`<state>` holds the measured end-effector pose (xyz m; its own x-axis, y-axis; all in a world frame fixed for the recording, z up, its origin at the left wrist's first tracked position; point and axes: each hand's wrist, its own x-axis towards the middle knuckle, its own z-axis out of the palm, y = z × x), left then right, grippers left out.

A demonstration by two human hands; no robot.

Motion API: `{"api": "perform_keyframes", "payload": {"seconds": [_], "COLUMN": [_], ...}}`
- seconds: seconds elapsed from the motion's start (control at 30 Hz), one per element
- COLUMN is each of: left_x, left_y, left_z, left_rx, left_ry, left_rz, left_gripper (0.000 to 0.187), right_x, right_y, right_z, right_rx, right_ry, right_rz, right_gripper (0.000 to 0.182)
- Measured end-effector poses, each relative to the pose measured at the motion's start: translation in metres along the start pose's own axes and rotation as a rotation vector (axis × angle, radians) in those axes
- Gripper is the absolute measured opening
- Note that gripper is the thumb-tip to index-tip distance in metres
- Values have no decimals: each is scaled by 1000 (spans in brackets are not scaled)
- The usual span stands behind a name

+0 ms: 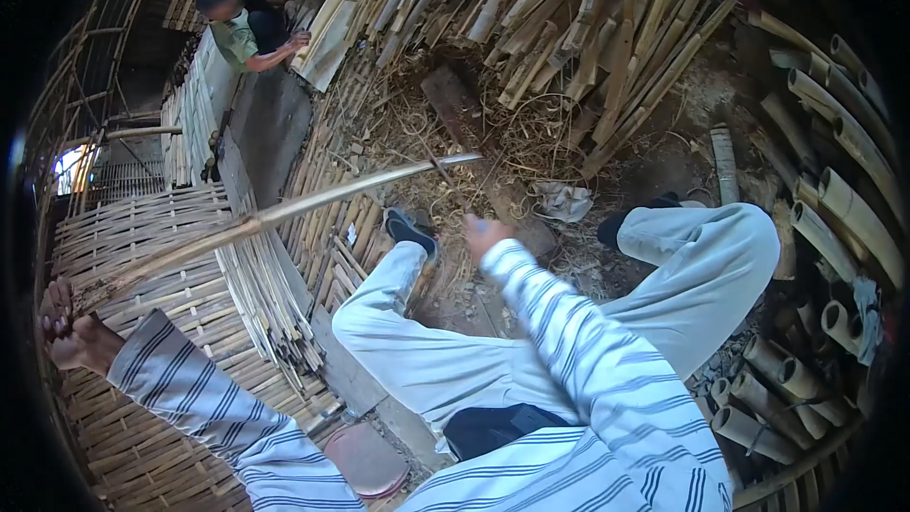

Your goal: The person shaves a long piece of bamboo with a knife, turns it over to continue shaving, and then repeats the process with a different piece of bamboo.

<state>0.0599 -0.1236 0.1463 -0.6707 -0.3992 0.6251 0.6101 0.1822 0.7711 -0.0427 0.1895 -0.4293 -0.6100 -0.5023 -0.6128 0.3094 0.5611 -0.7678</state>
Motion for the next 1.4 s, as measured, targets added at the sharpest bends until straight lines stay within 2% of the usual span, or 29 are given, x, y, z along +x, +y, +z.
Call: {"api": "perform_keyframes", "payload": {"seconds": [0.03, 0.13, 0.17, 0.23, 0.27, 0.3, 0.33, 0.37, 0.4, 0.43, 0.47, 0.53, 0.57, 0.63, 0.7, 0.73, 0.8, 0.9, 0.97, 1.07, 1.1, 1.13, 1.17, 1.23, 1.27, 1.3, 1.33, 1.37, 1.4], "left_x": [-7, -21, -6, -10, -15, -19, -23, -20, -18, -10, -11, -26, -42, -41, -20, -19, -23, 9, -17, 10, 10, 5, -2, -15, -18, -17, -16, -14, -11], "left_y": [-6, -35, -15, -17, -19, -23, -27, -21, -15, -4, 1, -22, -49, -46, 0, 0, -5, 22, -19, 31, 37, 29, 21, 7, 3, 3, 4, 6, 7], "left_z": [17, 53, 5, 16, 22, 26, 30, 19, 8, 0, -14, 29, 83, 72, -31, -25, -10, -71, 27, -71, -75, -64, -53, -27, -16, -14, -12, -13, -13], "left_rx": [25, 369, 109, -9, -57, 120, 295, 269, 241, 18, 22, 35, 276, 284, -192, -81, 149, 162, 111, -25, -517, -102, 314, 796, 864, 735, 607, 278, 91], "left_ry": [-102, 305, 191, 5, -83, -29, 25, 71, 118, 161, 207, 301, 421, 312, -134, -138, -127, -7, 43, 43, -157, -122, -82, -19, -5, -44, -77, -159, -217], "left_rz": [-15, 263, 125, 113, 83, 151, 222, 203, 184, 69, 103, 170, 271, 255, 27, 55, 101, 124, 168, 30, -230, -47, 136, 345, 373, 330, 285, 169, 103], "left_gripper": [21, 22, 23, 22, 21, 21, 22, 22, 22, 22, 23, 24, 24, 24, 25, 25, 25, 25, 24, 24, 24, 20, 29, 44, 44, 37, 31, 22, 22], "right_x": [22, 25, -7, -43, -60, -72, -93, -102, -121, -126, -128, -109, -95, -47, -17, 3, -4, -50, -84, -116, -126, -131, -130, -109, -93, -64, -27, 14, 19], "right_y": [32, 16, -22, -55, -76, -85, -107, -114, -131, -129, -129, -105, -87, -29, 19, 41, 4, -39, -76, -110, -119, -123, -120, -99, -82, -53, -13, 40, 47], "right_z": [12, 36, 11, 24, 20, 24, 14, 17, -4, -1, 2, 16, 25, 38, 14, 18, 12, 21, 19, 10, 4, 2, 4, 13, 20, 26, 33, 39, 13], "right_rx": [7, -22, 43, -27, 82, -314, -111, 108, 121, 91, 59, 132, 168, 39, -48, -140, -118, -50, 7, 67, 77, 85, 73, 46, 35, 1, -28, -252, -338], "right_ry": [72, 342, 70, 250, 110, 460, 418, 194, 44, 35, 26, 125, 172, 135, 157, 211, 219, 171, 197, 87, 66, 41, 65, 136, 171, 54, 111, 159, 91], "right_rz": [-41, -190, -170, -304, -413, -963, -981, -779, -729, -722, -718, -681, -662, -154, -56, -24, -37, -209, -417, -611, -669, -726, -757, -588, -505, -227, -18, -100, -39], "right_gripper": [54, 55, 61, 44, 38, 33, 34, 35, 36, 36, 36, 35, 35, 41, 51, 53, 53, 48, 49, 44, 43, 43, 40, 40, 40, 43, 48, 46, 56]}}
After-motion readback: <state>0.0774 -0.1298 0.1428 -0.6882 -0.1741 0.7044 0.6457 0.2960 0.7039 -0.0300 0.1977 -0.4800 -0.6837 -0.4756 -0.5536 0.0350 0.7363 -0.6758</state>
